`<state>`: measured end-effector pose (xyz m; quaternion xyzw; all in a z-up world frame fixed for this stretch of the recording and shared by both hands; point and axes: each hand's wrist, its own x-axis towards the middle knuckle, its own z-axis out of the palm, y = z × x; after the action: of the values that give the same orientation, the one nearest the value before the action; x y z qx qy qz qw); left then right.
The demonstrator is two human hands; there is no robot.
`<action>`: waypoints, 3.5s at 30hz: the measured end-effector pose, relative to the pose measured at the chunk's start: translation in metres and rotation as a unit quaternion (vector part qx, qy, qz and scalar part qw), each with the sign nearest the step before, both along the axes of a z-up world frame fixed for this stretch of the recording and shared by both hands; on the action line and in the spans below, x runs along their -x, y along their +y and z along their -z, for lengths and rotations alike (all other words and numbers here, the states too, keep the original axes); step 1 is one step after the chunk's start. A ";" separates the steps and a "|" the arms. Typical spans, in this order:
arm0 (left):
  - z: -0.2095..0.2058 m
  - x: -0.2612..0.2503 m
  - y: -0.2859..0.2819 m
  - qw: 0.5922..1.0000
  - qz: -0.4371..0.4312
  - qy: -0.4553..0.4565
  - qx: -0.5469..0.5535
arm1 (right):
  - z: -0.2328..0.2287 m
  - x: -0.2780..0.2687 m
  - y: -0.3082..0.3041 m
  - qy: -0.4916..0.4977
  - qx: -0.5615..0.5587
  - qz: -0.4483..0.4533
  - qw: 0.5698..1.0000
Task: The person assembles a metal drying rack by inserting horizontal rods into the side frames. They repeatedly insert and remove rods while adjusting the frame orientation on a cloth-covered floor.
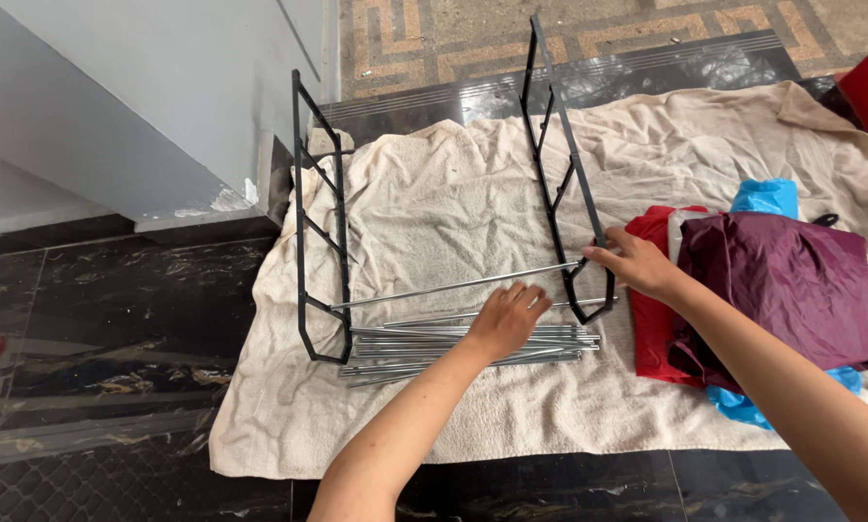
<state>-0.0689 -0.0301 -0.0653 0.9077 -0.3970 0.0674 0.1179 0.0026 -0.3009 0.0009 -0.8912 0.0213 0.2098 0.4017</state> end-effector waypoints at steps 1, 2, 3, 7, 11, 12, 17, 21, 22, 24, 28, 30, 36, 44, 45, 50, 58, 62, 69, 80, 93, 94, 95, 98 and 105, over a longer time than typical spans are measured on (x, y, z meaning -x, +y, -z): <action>-0.005 -0.007 -0.003 1.000 -0.015 0.003 0.026 | 0.001 -0.001 -0.001 0.008 -0.005 0.002 1.000; -0.009 -0.014 -0.006 0.998 -0.030 0.006 0.051 | 0.002 -0.002 -0.002 0.017 -0.009 0.004 1.000; -0.012 -0.020 -0.011 0.996 -0.045 0.009 0.078 | 0.003 -0.002 -0.003 0.026 -0.013 0.007 1.000; -0.017 -0.032 -0.030 0.983 -0.098 0.041 0.149 | 0.009 -0.002 0.003 -0.026 0.005 -0.023 0.999; -0.011 -0.040 -0.055 0.978 -0.130 0.111 0.117 | 0.007 0.002 0.014 -0.014 0.039 -0.014 0.999; -0.008 -0.042 -0.061 0.977 -0.139 0.124 0.105 | 0.006 0.003 0.017 0.006 0.047 -0.003 0.999; 0.005 -0.050 -0.075 0.978 -0.157 0.107 0.085 | -0.009 0.011 0.025 -0.037 0.008 0.027 0.999; 0.008 -0.051 -0.076 0.976 -0.155 0.093 0.125 | -0.016 0.015 0.030 -0.054 0.000 0.054 0.997; 0.008 -0.052 -0.075 0.975 -0.156 0.093 0.127 | -0.018 0.015 0.031 -0.086 0.002 0.041 0.995; 0.007 -0.052 -0.074 0.974 -0.159 0.096 0.132 | -0.021 0.016 0.034 -0.149 0.008 0.013 0.989; 0.003 -0.054 -0.070 0.975 -0.155 0.099 0.124 | -0.030 0.018 0.038 -0.076 0.068 0.026 0.994; 0.000 -0.055 -0.067 0.974 -0.152 0.116 0.121 | -0.033 0.018 0.037 -0.054 0.087 0.025 0.994; -0.015 -0.065 -0.064 0.974 -0.132 0.165 0.077 | -0.043 0.011 0.027 -0.139 0.055 -0.023 0.988; -0.040 -0.083 -0.059 0.944 -0.153 0.286 0.059 | -0.071 -0.001 0.032 -0.093 0.188 -0.107 0.972; -0.042 -0.083 -0.057 0.943 -0.151 0.287 0.082 | -0.072 -0.002 0.032 -0.088 0.202 -0.117 0.968; -0.052 -0.086 -0.048 0.926 -0.156 0.336 0.077 | -0.065 -0.004 0.030 -0.151 0.143 -0.102 0.973; -0.058 -0.080 -0.051 0.938 -0.160 0.283 0.118 | -0.048 -0.005 0.024 -0.131 0.030 0.008 0.991; -0.059 -0.081 -0.057 0.936 -0.168 0.275 0.141 | -0.057 -0.027 0.019 -0.170 0.079 -0.050 0.981; -0.063 -0.087 -0.053 0.923 -0.170 0.325 0.118 | -0.090 -0.022 0.018 -0.201 0.193 -0.148 0.949; -0.061 -0.094 -0.040 0.911 -0.172 0.359 0.108 | -0.070 0.051 0.055 -0.196 0.204 -0.025 0.959; -0.072 -0.093 -0.032 0.886 -0.198 0.411 0.081 | 0.013 0.103 0.058 -0.196 -0.045 -0.016 0.979; -0.071 -0.092 -0.030 0.885 -0.203 0.411 0.080 | 0.017 0.102 0.054 -0.208 -0.042 -0.026 0.977; -0.071 -0.092 -0.028 0.884 -0.208 0.411 0.078 | 0.020 0.100 0.053 -0.219 -0.040 -0.035 0.974; -0.069 -0.091 -0.022 0.882 -0.219 0.409 0.078 | 0.023 0.096 0.057 -0.253 -0.034 -0.050 0.966; -0.071 -0.090 -0.019 0.887 -0.228 0.396 0.057 | -0.021 0.068 0.076 -0.068 -0.062 0.055 0.994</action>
<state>0.0214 -0.0493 0.0053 0.9161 -0.0944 -0.2504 0.2985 -0.0654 -0.2248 0.0217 -0.8744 0.0297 0.1277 0.4672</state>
